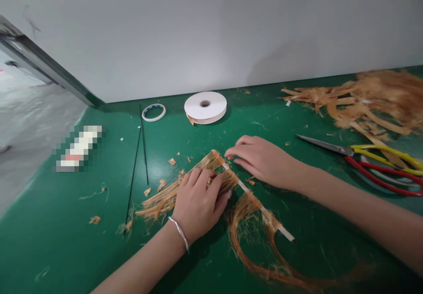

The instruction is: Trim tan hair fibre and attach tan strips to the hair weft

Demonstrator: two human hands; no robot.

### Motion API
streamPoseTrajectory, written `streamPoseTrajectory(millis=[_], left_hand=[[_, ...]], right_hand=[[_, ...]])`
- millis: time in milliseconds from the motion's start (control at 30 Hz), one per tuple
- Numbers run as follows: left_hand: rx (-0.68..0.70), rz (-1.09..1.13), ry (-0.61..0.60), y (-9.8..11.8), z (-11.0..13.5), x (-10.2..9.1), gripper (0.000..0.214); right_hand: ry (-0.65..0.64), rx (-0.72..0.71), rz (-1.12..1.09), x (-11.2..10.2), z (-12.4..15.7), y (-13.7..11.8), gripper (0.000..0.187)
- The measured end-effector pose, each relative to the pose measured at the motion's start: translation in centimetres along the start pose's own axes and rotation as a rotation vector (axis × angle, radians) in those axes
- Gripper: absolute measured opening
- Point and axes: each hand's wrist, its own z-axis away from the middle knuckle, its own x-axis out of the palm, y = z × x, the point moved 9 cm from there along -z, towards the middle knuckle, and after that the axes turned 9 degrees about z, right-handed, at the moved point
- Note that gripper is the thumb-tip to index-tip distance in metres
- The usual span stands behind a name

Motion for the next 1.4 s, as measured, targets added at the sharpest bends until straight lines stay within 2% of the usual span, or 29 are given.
streamPoseTrajectory(millis=[100, 267, 533, 833, 900, 1033, 1100, 1233, 1300, 1400], left_hand=[[0.055, -0.025, -0.035, 0.9, 0.0, 0.1, 0.031], [0.086, -0.061, -0.109, 1.5, -0.2, 1.3, 0.035], [0.06, -0.088, -0.112, 1.2, -0.2, 1.7, 0.038], [0.051, -0.05, -0.111, 1.2, -0.3, 1.8, 0.037], [0.045, -0.04, -0.122, 1.1, -0.3, 1.9, 0.037], [0.041, -0.026, -0.135, 1.0, -0.3, 2.0, 0.037], [0.043, -0.016, -0.133, 1.0, -0.3, 2.0, 0.036], [0.035, -0.002, -0.134, 1.0, -0.3, 2.1, 0.033], [0.027, 0.01, -0.109, 0.9, -0.2, 1.9, 0.035], [-0.01, 0.011, -0.023, 0.4, -0.2, 1.1, 0.041]], right_hand=[[0.135, 0.066, 0.052, -1.1, 2.8, -0.3, 0.025], [0.221, -0.028, 0.166, -0.9, 5.4, -3.1, 0.026], [0.222, -0.097, 0.196, -0.2, 4.9, -3.7, 0.025], [0.192, -0.07, 0.146, 0.2, 4.6, -3.4, 0.029], [0.147, 0.015, 0.045, 0.4, 4.5, -2.4, 0.029], [0.097, 0.321, -0.275, 0.8, 5.1, 0.7, 0.027], [0.116, 0.292, -0.259, 0.7, 5.1, 0.3, 0.03], [0.076, 0.085, -0.072, 1.2, 4.9, -2.0, 0.036], [0.102, 0.109, -0.085, 1.0, 5.1, -1.7, 0.039], [0.207, 0.226, -0.131, -0.1, 5.7, -0.3, 0.041]])
